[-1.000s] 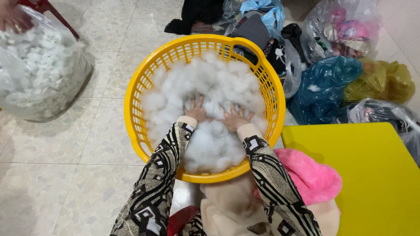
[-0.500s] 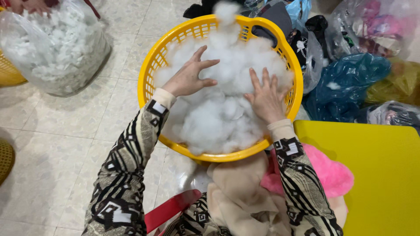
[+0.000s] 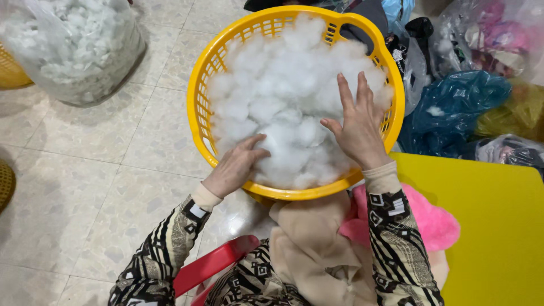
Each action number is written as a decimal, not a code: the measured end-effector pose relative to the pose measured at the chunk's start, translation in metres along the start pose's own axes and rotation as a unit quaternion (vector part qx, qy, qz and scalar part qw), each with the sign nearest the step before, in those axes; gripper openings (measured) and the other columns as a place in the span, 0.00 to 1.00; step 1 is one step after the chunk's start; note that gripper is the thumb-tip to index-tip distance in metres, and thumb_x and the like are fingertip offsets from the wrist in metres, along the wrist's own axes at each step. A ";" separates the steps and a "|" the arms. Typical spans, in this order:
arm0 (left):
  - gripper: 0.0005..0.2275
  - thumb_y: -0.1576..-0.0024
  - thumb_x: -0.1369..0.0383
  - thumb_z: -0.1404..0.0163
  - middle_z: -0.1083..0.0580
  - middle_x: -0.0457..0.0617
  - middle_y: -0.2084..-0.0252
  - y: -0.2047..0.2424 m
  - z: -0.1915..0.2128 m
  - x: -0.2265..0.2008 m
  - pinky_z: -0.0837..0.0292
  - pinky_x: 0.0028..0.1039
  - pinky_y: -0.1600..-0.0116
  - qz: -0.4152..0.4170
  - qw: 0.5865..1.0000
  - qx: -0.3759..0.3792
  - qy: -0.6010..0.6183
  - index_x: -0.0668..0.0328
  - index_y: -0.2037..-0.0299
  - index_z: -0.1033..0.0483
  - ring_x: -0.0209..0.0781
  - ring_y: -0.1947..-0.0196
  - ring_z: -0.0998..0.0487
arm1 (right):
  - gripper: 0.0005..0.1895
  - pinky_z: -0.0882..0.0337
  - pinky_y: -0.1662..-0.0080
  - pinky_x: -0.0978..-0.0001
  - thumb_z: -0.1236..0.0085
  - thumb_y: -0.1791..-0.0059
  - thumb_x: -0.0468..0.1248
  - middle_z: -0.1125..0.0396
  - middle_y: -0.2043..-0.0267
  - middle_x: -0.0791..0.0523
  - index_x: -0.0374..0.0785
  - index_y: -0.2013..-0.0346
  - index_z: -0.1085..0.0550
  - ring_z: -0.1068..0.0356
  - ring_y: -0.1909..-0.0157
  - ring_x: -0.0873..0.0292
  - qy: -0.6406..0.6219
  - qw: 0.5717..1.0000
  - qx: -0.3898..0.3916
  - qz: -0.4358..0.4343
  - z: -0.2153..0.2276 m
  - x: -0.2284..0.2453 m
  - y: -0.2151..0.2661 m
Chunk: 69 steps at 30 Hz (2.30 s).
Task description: The person repeatedly fluffs and compresses white cotton in a yellow basket, then transfers portions into a clear plastic bag. A pink and beige fabric item is briefly handled and set aside on a yellow table.
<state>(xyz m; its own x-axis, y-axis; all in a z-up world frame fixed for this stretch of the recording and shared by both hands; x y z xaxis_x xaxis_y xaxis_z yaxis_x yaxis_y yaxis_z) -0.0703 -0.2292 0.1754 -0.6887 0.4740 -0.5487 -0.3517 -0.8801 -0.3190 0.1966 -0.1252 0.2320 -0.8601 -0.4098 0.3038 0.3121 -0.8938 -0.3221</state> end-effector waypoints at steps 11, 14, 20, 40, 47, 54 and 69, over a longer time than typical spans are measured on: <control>0.14 0.43 0.79 0.47 0.18 0.51 0.57 -0.012 -0.002 0.009 0.24 0.23 0.54 0.107 0.923 -0.180 0.324 0.68 0.46 0.23 0.33 0.60 0.20 | 0.61 0.46 0.31 0.58 0.34 0.64 0.43 0.67 0.17 0.47 0.44 0.21 0.56 0.62 0.17 0.45 -0.404 0.906 0.079 0.099 0.012 0.043 0.040; 0.16 0.41 0.79 0.50 0.19 0.53 0.56 -0.023 -0.002 0.000 0.26 0.25 0.53 0.127 0.914 -0.144 0.358 0.67 0.42 0.24 0.34 0.61 0.23 | 0.54 0.48 0.29 0.56 0.28 0.61 0.39 0.51 0.26 0.44 0.34 0.26 0.48 0.52 0.24 0.43 -0.303 0.931 0.005 0.204 0.011 0.056 0.038; 0.21 0.42 0.68 0.45 0.27 0.60 0.35 -0.029 0.030 -0.030 0.37 0.38 0.28 -0.036 0.951 -0.215 0.219 0.64 0.38 0.27 0.52 0.32 0.29 | 0.07 0.33 0.59 0.71 0.37 0.53 0.26 0.33 0.64 0.56 0.31 0.60 0.23 0.34 0.62 0.62 -0.377 0.922 -0.041 0.077 -0.005 0.052 0.035; 0.17 0.43 0.59 0.39 0.22 0.55 0.57 -0.047 -0.059 0.004 0.31 0.44 0.44 0.137 0.986 0.097 -0.018 0.51 0.46 0.23 0.54 0.50 0.23 | 0.10 0.47 0.73 0.78 0.49 0.35 0.37 0.34 0.71 0.63 0.39 0.60 0.28 0.45 0.75 0.72 -0.605 0.742 -0.267 -0.109 -0.006 -0.049 0.039; 0.38 0.59 0.59 0.36 0.31 0.60 0.42 -0.052 -0.012 -0.051 0.38 0.47 0.42 -0.047 0.976 -0.199 -0.079 0.61 0.36 0.34 0.58 0.44 0.31 | 0.14 0.36 0.66 0.81 0.51 0.44 0.36 0.33 0.67 0.65 0.41 0.44 0.26 0.38 0.69 0.73 -0.511 0.843 -0.023 -0.166 -0.009 -0.035 0.040; 0.11 0.43 0.72 0.44 0.25 0.55 0.57 -0.077 -0.019 -0.063 0.27 0.41 0.50 -0.087 0.982 -0.142 0.088 0.59 0.50 0.23 0.56 0.54 0.23 | 0.15 0.34 0.65 0.80 0.44 0.51 0.26 0.30 0.68 0.62 0.35 0.49 0.24 0.33 0.67 0.71 -0.471 0.877 0.007 -0.099 -0.007 -0.007 0.050; 0.27 0.42 0.44 0.52 0.66 0.49 0.16 -0.190 -0.113 0.075 0.71 0.83 0.31 0.055 0.949 0.167 -0.263 0.36 0.33 0.34 0.64 0.18 0.73 | 0.46 0.60 0.36 0.20 0.47 0.51 0.59 0.74 0.19 0.49 0.58 0.24 0.57 0.75 0.20 0.37 0.051 0.966 0.220 -0.123 -0.101 -0.070 -0.032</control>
<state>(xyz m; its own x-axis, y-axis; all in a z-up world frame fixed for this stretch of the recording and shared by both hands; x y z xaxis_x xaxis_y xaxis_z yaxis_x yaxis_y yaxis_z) 0.0165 -0.0236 0.1077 -0.9231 0.3772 -0.0746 -0.3800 -0.9246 0.0278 0.2063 -0.0497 0.1304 -0.9582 -0.1755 0.2259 0.2159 -0.9618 0.1685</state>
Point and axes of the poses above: each hand's wrist, its own y-axis away from the middle knuckle, its own z-axis out of the back of the hand, x = y × z, the point moved 2 cm from there along -y, towards the middle knuckle
